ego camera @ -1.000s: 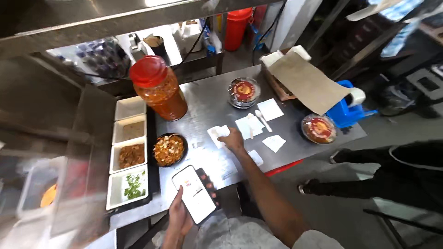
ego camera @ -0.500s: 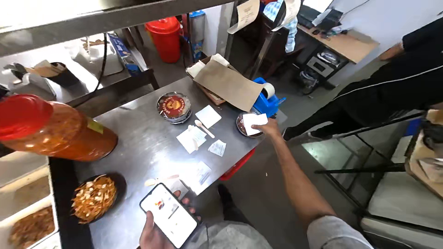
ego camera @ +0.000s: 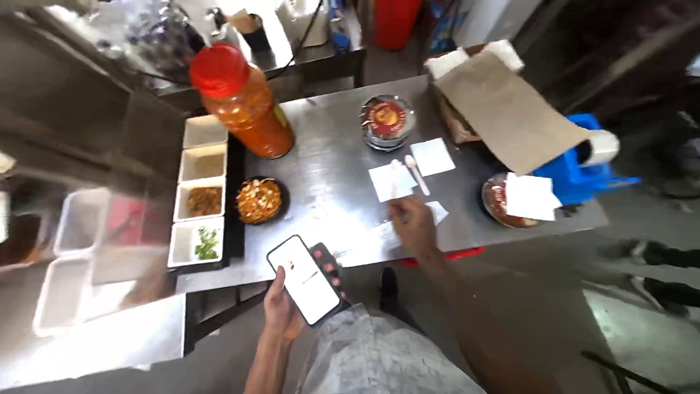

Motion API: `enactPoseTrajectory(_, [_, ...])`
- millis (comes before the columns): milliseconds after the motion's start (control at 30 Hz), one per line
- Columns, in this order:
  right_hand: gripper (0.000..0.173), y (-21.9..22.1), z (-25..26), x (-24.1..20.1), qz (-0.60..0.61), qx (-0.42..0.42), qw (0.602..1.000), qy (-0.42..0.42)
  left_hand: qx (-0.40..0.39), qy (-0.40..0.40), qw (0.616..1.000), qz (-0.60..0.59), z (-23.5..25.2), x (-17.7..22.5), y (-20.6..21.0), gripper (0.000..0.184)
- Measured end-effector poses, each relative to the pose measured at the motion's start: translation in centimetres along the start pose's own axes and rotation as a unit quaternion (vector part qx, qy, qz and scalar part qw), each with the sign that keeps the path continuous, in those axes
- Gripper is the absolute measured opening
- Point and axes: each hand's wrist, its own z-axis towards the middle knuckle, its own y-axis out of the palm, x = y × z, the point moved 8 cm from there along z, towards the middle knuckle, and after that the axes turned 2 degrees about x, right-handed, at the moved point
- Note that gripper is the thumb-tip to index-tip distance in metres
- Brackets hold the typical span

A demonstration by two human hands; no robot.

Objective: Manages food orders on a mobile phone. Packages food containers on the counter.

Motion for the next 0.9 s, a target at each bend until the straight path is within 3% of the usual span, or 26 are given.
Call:
enactPoseTrajectory(133, [0.028,15.2,0.7,-6.6,-0.062,-0.149,0.984,-0.077,0.002,0.041,0.999,-0.003,-2.2,2.6,-0.9,0.074])
enactPoseTrajectory(233, [0.015,15.9,2.3,-8.3,-0.126,-0.209,0.969,-0.038,-0.018,0.028,0.999,0.009,-2.2,3.3,-1.4,0.072])
enactPoseTrajectory(333, [0.019,16.2,3.8,-6.7,-0.137,-0.235,0.962,-0.027,-0.026,-0.011,0.999,0.014,-1.2,2.8,-2.3,0.077])
enactPoseTrajectory(433, [0.025,9.3,5.1,-3.8,-0.032,-0.18,0.981,0.061,-0.027,-0.015,0.999,0.028,-0.2,3.0,-1.0,0.076])
enactPoseTrajectory(500, [0.025,-0.2,4.1,1.4,0.043,-0.024,0.989,0.14,-0.03,-0.019,0.999,0.027,0.5,2.8,-0.5,0.077])
enactPoseTrajectory(567, [0.026,-10.8,1.5,8.8,0.041,0.119,0.961,0.248,-0.049,-0.033,0.998,0.022,1.6,2.2,0.0,0.079])
enactPoseTrajectory(633, [0.028,-18.6,-1.4,16.5,0.003,0.199,0.911,0.36,-0.063,-0.049,0.997,0.017,2.7,1.1,1.3,0.08])
enactPoseTrajectory(700, [0.03,-20.7,-2.6,22.3,-0.035,0.191,0.891,0.41,-0.076,-0.063,0.995,0.003,3.3,-0.3,2.5,0.078])
enactPoseTrajectory(767, [0.032,-20.5,-2.4,24.5,-0.086,0.171,0.888,0.418,-0.083,-0.067,0.994,0.003,4.3,-1.6,3.1,0.077])
enactPoseTrajectory(833, [0.037,-20.8,-2.0,23.2,-0.127,0.192,0.894,0.384,-0.076,-0.073,0.994,0.008,5.0,-2.6,3.4,0.077])
enactPoseTrajectory(900, [0.034,-19.9,-1.9,19.3,-0.127,0.215,0.917,0.313,-0.066,-0.07,0.995,0.013,4.7,-2.6,3.3,0.077])
